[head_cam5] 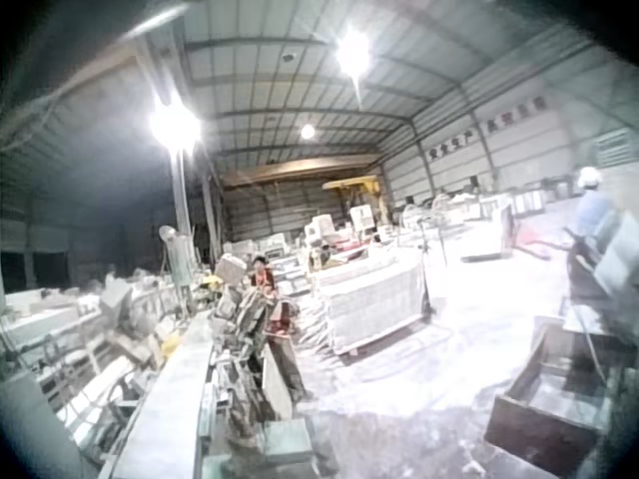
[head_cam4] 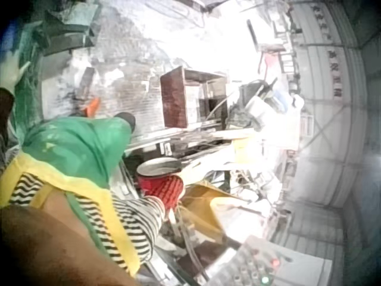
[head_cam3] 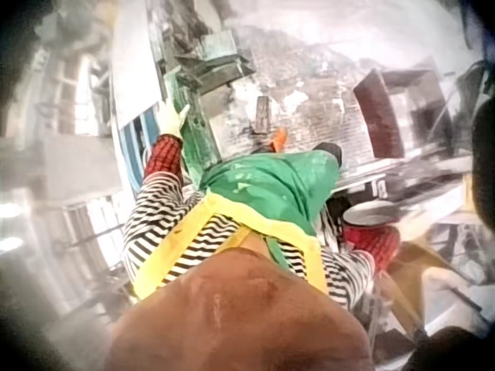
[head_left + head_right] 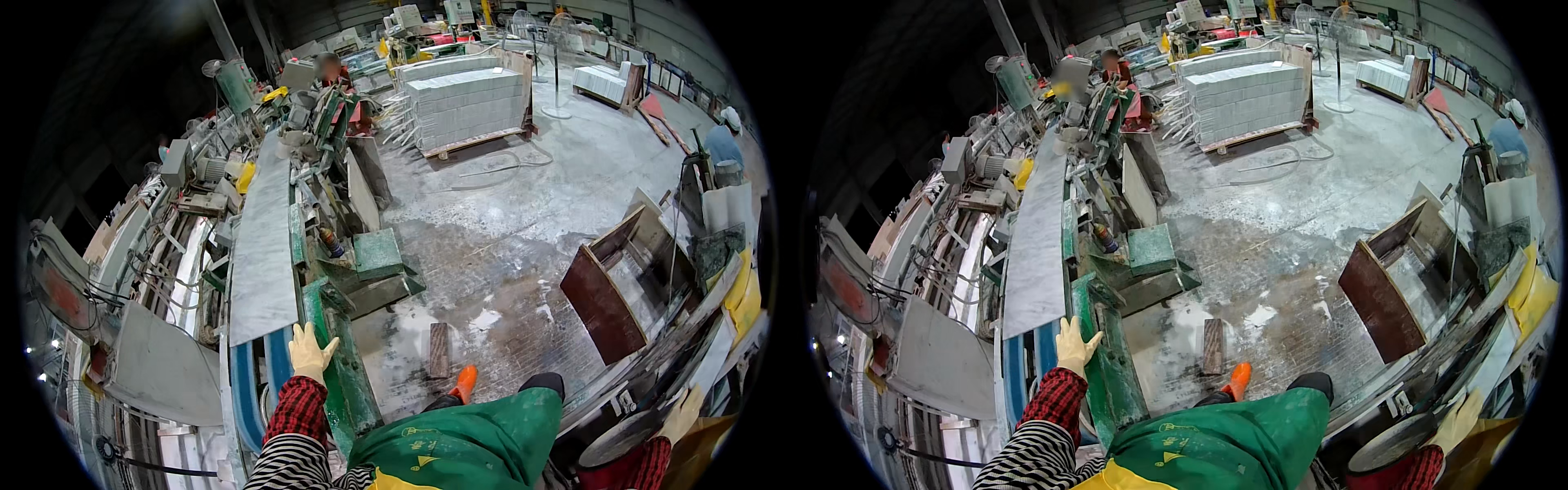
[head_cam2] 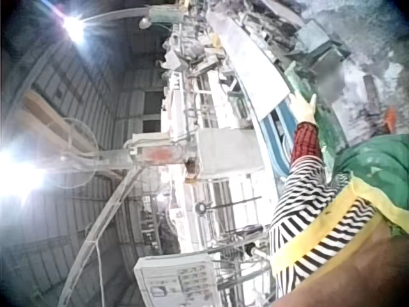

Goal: The person repeatedly picks up rectangular stone tiles from a conveyor belt and rubs their edges against a rotating polishing wheel. The person handles the tiles one at a time, moving them between the conveyor and the polishing machine in a continuous loop.

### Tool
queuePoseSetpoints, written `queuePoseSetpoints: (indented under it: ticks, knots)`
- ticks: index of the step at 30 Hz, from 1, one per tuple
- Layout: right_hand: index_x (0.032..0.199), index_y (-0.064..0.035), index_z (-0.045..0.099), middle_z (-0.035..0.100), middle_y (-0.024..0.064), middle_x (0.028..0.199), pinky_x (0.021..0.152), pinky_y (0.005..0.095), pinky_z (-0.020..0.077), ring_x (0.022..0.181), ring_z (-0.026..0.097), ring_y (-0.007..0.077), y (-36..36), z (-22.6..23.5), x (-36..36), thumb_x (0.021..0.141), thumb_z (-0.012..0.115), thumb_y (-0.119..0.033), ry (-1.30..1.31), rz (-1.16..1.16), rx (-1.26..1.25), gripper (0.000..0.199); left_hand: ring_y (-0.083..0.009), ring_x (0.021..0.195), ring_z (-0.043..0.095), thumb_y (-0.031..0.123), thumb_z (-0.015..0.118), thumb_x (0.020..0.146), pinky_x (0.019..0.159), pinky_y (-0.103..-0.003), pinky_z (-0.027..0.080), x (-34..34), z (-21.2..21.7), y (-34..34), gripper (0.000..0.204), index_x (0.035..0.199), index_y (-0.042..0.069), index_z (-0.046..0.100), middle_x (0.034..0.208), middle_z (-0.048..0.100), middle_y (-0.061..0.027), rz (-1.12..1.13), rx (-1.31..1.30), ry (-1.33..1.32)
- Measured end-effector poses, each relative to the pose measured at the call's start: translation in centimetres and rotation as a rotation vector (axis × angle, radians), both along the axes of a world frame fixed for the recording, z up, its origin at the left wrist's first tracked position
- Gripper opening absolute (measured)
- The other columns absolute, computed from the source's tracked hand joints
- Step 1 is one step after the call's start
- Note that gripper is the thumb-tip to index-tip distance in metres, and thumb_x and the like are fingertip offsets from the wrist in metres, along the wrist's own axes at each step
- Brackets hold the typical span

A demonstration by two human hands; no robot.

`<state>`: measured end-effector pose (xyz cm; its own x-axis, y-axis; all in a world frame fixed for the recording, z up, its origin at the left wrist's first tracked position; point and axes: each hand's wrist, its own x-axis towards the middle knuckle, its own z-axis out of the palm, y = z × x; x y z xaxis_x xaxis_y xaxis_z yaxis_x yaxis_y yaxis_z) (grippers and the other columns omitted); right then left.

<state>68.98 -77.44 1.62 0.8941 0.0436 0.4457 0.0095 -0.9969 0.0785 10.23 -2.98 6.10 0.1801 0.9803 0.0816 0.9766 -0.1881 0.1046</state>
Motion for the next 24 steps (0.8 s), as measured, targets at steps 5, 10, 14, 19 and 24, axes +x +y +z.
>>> queuePoseSetpoints:
  ticks: [5,10,14,19,24]
  knots:
    - [0.156,-0.0044,0.046,0.047,0.0208,0.159,0.121,0.0457,0.0307,0.149,0.040,0.0364,1.5,-0.2,-1.4,0.112,0.044,-0.034,0.080,0.027,-0.006,0.052,-0.0424,0.141,0.045,0.052,0.086,0.080,0.116,-0.045,0.038,0.0,2.1,-1.2,0.096,0.153,0.005,0.045,0.164,0.035,-0.0268,0.051,-0.121,0.089]
    - [0.159,-0.0071,0.042,0.042,0.0193,0.163,0.123,0.0456,0.0285,0.151,0.036,0.0360,2.7,1.2,-2.8,0.111,0.045,-0.033,0.145,-0.037,-0.039,0.054,-0.0414,0.138,0.046,0.034,0.088,0.074,0.113,-0.045,0.040,-0.5,-0.7,-1.1,0.086,0.144,0.004,0.051,0.161,0.038,-0.0267,0.012,0.044,0.005]
    - [0.159,-0.0061,0.041,0.046,0.0216,0.159,0.122,0.0468,0.0300,0.149,0.039,0.0374,2.0,0.5,-2.9,0.110,0.046,-0.031,0.089,0.014,0.007,0.055,-0.0471,0.123,0.055,0.025,0.091,0.068,0.105,-0.049,0.048,-0.3,-1.2,-1.4,0.082,0.138,0.003,0.055,0.154,0.043,-0.0296,-0.014,0.127,-0.073]
    - [0.155,-0.0039,0.044,0.046,0.0241,0.158,0.122,0.0473,0.0314,0.147,0.041,0.0388,2.5,-0.4,-3.5,0.106,0.051,-0.027,-0.011,0.037,0.017,0.054,-0.0468,0.128,0.053,0.020,0.091,0.070,0.109,-0.049,0.048,-0.5,-1.3,-1.4,0.079,0.138,0.002,0.054,0.157,0.042,-0.0279,0.011,0.102,-0.125]
    - [0.149,-0.0028,0.050,0.053,0.0221,0.150,0.119,0.0477,0.0353,0.141,0.047,0.0385,4.9,1.7,-5.3,0.100,0.062,-0.020,-0.018,0.031,0.071,0.054,-0.0454,0.134,0.053,0.013,0.089,0.072,0.112,-0.046,0.047,0.0,-0.2,-1.5,0.083,0.145,0.001,0.049,0.161,0.036,-0.0297,0.047,0.031,-0.154]
